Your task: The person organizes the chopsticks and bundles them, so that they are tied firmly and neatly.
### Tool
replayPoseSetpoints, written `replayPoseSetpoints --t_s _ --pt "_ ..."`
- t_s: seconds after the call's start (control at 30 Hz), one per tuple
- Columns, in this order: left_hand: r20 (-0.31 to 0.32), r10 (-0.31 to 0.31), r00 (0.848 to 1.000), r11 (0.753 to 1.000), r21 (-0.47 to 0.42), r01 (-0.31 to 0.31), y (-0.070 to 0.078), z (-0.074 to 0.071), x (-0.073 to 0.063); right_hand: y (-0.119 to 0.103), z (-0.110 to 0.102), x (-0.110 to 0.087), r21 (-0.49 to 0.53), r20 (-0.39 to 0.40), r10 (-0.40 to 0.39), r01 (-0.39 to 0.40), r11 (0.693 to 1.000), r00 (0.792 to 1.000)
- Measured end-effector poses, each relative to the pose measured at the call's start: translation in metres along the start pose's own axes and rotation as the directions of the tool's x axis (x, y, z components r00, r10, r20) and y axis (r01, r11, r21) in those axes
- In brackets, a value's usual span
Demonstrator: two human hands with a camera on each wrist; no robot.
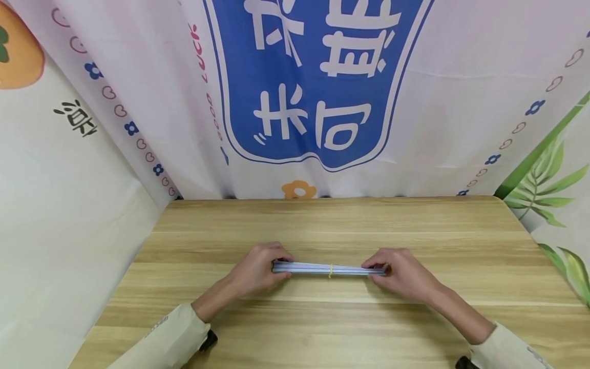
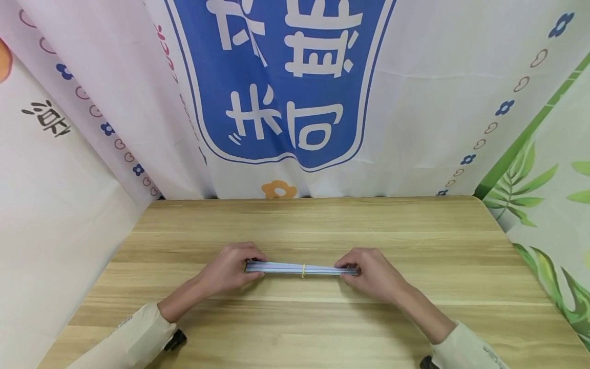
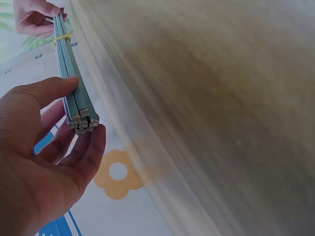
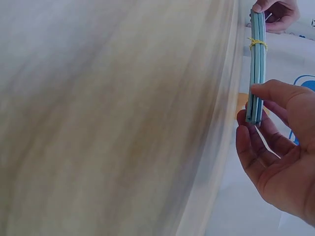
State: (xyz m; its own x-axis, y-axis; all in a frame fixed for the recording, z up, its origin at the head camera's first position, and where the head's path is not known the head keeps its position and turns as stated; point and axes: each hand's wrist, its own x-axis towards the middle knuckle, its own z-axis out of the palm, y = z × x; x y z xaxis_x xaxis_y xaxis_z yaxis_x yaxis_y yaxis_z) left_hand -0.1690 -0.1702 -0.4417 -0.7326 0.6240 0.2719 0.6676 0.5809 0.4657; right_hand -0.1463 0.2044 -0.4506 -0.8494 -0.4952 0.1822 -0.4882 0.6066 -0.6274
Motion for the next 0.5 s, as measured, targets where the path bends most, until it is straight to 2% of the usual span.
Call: replayPoseSetpoints --t_s 0.17,0.5 --pt "0.018 -0.015 1.000 0.999 0.029 0.014 -0.0005 0.0036 -0.0008 0.0012 0.0023 -0.0009 -0.006 0.027 0.004 -0.004 1.000 1.000" --pt "0.107 -0.076 0.991 0.995 0.078 0.068 0.0017 0.0071 -0.0036 0.0017 0.0058 -0.0016 0.024 0.093 0.043 -0.046 0.999 0.995"
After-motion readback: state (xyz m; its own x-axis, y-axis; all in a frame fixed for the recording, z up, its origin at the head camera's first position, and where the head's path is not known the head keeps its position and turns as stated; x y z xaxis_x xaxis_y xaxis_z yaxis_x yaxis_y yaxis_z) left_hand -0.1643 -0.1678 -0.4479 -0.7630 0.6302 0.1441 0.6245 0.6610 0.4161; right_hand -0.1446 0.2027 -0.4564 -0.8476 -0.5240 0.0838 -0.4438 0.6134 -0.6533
